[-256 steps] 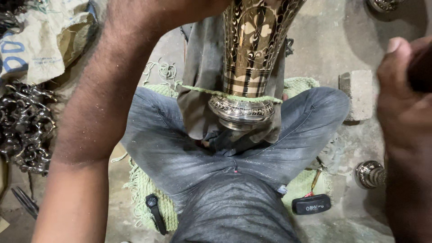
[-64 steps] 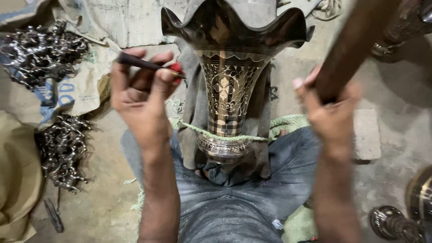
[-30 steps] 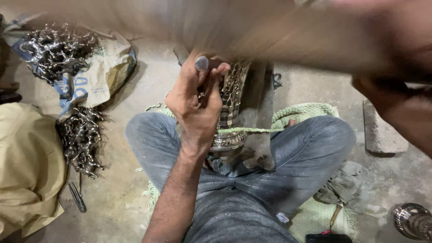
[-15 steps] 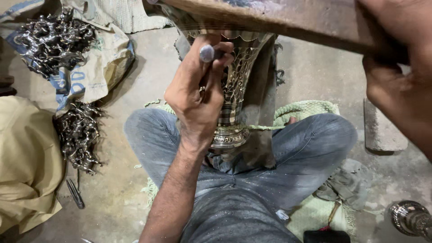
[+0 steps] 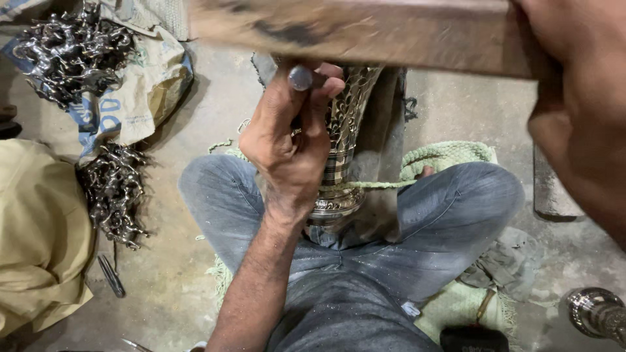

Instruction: The person sits cross-legged on the floor and uses a hammer and chisel to shape and emboss a decorative metal vase. The person repeatedly strikes the chisel against the vase's surface to create patterns.

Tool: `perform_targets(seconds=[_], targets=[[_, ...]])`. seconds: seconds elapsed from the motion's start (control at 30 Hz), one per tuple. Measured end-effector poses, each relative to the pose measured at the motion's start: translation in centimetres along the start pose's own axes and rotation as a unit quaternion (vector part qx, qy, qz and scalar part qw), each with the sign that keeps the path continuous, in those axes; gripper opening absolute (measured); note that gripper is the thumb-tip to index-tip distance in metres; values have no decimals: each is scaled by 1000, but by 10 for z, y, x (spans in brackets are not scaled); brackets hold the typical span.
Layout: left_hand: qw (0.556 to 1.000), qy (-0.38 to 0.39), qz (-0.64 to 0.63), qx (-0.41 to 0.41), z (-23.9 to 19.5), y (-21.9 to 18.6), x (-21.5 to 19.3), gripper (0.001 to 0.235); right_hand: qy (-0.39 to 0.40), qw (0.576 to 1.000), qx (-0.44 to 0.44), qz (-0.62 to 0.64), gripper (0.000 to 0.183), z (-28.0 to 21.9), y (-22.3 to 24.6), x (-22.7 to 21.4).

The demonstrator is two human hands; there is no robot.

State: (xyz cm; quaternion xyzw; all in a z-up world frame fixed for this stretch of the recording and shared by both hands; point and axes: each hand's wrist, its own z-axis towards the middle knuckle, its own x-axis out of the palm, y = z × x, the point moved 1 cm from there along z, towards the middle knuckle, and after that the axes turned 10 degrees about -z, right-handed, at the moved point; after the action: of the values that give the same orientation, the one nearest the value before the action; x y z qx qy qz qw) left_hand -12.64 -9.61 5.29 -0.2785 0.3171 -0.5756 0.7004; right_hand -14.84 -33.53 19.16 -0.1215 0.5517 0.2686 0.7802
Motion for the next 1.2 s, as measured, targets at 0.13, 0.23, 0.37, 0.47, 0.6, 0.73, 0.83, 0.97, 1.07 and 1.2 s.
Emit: perform_targets(seconds=[0.13,0.23,0.37,0.47,0.6,0.73,0.83,0.97,1.07,1.2], targets=[[995,-15,92,-40,-12,10,-7,24,2,1000,-23,-4,40,16,13,-11],[997,-67,-30,-8,-20,17,-3,32,3,1000,-31,-4,37,23,23,-14],[999,-15,-13,-32,-25,22,-9,22,2,999,-37,-13,35,30,30,-19],[996,-25,51,-67,-26,23,-9,21,2,999,-45,-21,33,35,33,-21],[992,-35,-78,-95,-24,22,-7,25,-9,998,-32,-47,19,38,38,-22],[998,-27,32,-39,-17,26,-7,21,24,999,9,23,19,37,37,-19],[994,-32,102,-2,-18,29,-7,19,14,1000,0,13,15,32,34,-18],[997,-42,50,-31,-23,32,-9,16,13,1000,-1,10,19,27,31,-15],[993,-35,111,-4,-18,29,-11,15,11,1000,-2,5,24,27,30,-14],[998,-17,48,-22,-11,21,-11,16,14,1000,0,4,31,26,29,-15]])
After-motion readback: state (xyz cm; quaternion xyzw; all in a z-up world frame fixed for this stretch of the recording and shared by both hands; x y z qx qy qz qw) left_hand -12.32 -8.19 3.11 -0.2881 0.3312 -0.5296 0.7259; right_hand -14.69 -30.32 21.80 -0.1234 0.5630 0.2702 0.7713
